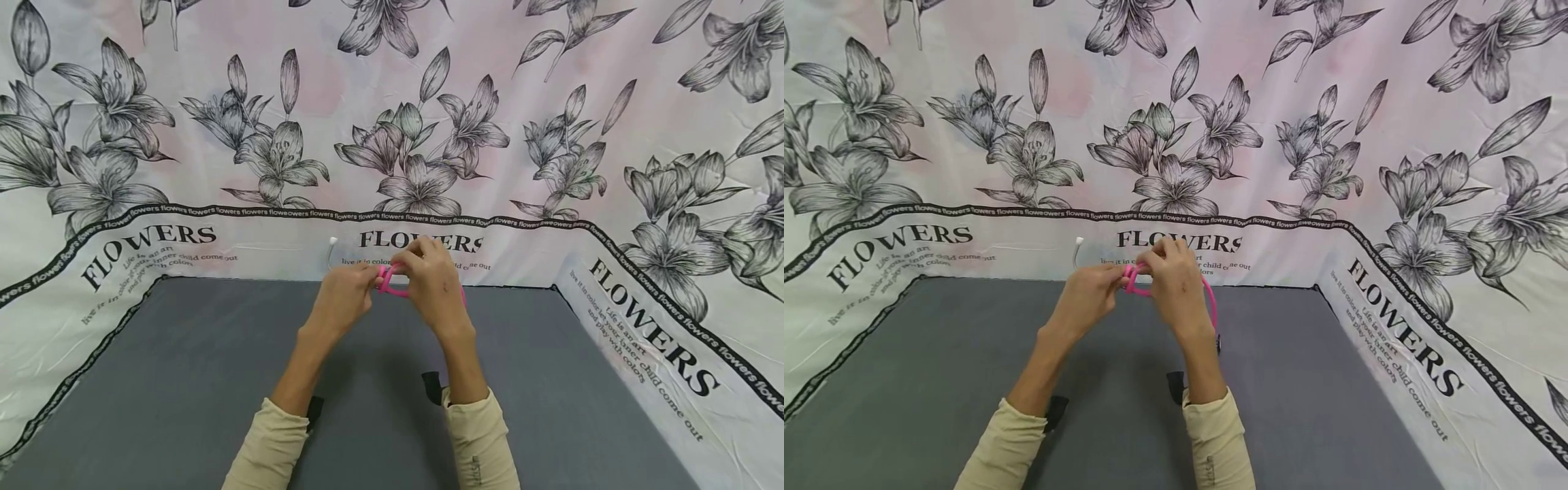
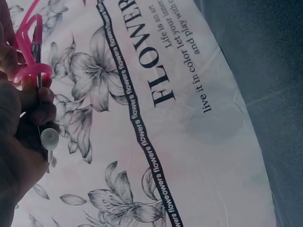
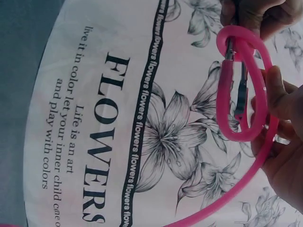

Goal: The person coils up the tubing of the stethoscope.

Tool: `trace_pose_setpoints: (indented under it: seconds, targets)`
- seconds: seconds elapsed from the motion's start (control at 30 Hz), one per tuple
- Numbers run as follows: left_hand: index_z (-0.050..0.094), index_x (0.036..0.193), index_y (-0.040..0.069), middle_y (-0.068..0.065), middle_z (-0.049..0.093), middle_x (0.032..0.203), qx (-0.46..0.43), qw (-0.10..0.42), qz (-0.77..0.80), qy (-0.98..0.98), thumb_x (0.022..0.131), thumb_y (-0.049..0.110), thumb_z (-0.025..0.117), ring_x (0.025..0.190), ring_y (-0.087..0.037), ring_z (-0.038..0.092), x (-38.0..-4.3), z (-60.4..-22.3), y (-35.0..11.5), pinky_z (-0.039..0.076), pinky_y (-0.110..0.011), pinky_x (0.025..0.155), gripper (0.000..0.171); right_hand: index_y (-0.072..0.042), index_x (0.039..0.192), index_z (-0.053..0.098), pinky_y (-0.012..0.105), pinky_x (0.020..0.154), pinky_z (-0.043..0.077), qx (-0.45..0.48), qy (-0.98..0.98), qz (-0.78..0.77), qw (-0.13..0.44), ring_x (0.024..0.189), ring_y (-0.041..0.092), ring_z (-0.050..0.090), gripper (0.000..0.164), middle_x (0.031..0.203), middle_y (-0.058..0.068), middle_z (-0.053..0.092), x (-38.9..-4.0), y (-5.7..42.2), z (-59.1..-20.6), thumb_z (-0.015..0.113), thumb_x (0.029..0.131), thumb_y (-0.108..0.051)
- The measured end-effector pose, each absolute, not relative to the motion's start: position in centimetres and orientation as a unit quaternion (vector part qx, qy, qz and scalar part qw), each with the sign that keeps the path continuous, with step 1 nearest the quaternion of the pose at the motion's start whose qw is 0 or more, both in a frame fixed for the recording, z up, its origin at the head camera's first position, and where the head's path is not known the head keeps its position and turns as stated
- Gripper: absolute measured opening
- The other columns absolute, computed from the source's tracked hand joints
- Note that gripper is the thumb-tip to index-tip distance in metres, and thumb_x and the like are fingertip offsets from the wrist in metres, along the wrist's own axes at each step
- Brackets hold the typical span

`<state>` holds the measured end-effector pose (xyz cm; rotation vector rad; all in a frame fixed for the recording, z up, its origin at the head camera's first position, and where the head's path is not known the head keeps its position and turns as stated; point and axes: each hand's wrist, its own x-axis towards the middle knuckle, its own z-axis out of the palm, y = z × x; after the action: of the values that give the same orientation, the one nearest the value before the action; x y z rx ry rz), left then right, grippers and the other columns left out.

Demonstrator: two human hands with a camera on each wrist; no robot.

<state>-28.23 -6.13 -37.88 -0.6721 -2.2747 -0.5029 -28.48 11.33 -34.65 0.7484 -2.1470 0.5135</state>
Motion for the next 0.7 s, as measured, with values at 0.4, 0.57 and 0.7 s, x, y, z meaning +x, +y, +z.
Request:
trace_pose_setpoints:
  seconds: [0.4,0.57,0.7]
  targets:
    - [0.077,0.108,0.002,-0.007,0.076,0.086,-0.325,0.318,-0.192,-0.87,0.102,0.01,0.066,0.07,-0.017,0.064,-28.2,-37.6,-6.4,0.057,-0.03,0.067,0.016,-0.009,0.097,0.083,0.038,0.072,0.054,0.223,-0.878,0.211,0.368,0.081,0.028,0.066,0.011,0.088,0.008,0.077,-27.6,11.4,-34.2,0.081,0.086,-0.005]
    - [0.074,0.094,0.005,-0.003,0.068,0.077,-0.35,0.335,-0.184,-0.855,0.101,0.021,0.069,0.066,-0.016,0.061,-28.1,-37.6,-6.3,0.051,-0.029,0.063,0.018,-0.01,0.097,0.084,0.039,0.069,0.054,0.209,-0.883,0.217,0.36,0.08,0.028,0.066,0.014,0.088,0.007,0.077,-27.5,11.5,-34.1,0.082,0.085,-0.003]
    - [0.064,0.08,0.01,0.0,0.055,0.068,-0.355,0.341,-0.172,-0.854,0.099,0.031,0.071,0.06,-0.012,0.044,-28.0,-37.6,-6.2,0.039,-0.027,0.059,0.03,-0.01,0.098,0.083,0.04,0.071,0.058,0.211,-0.881,0.232,0.355,0.083,0.028,0.072,0.014,0.091,0.007,0.08,-27.7,11.8,-34.1,0.085,0.084,-0.011]
